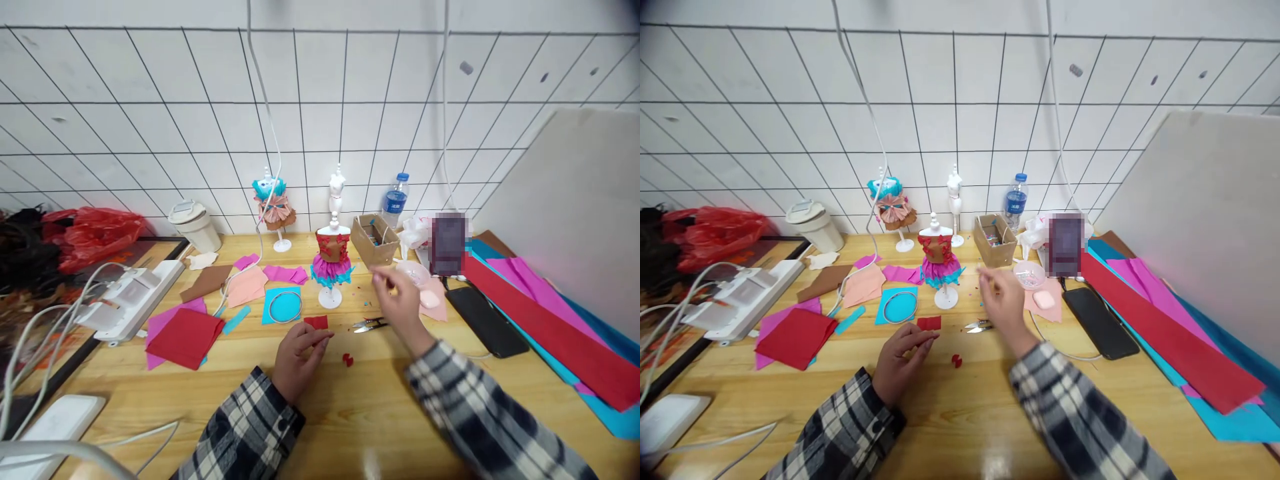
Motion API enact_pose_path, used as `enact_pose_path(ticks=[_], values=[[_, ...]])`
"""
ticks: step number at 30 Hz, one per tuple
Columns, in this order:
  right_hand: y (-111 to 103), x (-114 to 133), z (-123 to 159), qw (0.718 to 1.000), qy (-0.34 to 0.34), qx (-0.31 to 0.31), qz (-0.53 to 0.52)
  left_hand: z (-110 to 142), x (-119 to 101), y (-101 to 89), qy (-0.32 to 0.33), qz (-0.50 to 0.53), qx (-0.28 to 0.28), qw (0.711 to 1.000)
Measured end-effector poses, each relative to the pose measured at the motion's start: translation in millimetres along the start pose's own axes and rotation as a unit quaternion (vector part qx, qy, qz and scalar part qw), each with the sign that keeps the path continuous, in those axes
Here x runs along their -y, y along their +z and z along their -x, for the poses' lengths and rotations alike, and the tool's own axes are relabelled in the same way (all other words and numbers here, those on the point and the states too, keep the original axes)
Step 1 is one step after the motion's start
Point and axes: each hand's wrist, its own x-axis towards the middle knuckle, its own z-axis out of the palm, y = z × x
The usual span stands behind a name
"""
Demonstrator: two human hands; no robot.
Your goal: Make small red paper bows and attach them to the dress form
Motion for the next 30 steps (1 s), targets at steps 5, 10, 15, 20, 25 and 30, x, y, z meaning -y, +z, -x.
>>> enact_pose_path(ticks=[5, 10, 15, 20, 25, 30], values=[[11.1, 42.9, 74.2, 0.968, 0.047, 0.186, -0.163, 1.7, -5.9, 1.0, 0.008, 0.004, 0.017, 1.000], [16.9, 40.5, 72.3, 0.936, 0.135, 0.227, -0.232, 4.6, -9.7, 1.6, 0.025, 0.015, 0.025, 0.999], [18.6, 31.2, 73.1, 0.912, 0.188, 0.249, -0.267, 6.2, -9.1, 1.7, 0.028, 0.015, 0.033, 0.999], [19.4, 28.9, 75.2, 0.898, 0.217, 0.252, -0.286, 4.4, -7.4, 4.2, 0.030, 0.023, 0.034, 0.999], [22.0, 27.6, 76.3, 0.852, 0.285, 0.288, -0.331, 4.2, -7.0, 4.4, 0.034, 0.014, 0.049, 0.998], [19.0, 35.5, 75.2, 0.916, 0.191, 0.246, -0.251, 4.7, -11.8, 4.4, 0.015, -0.001, 0.054, 0.998]])
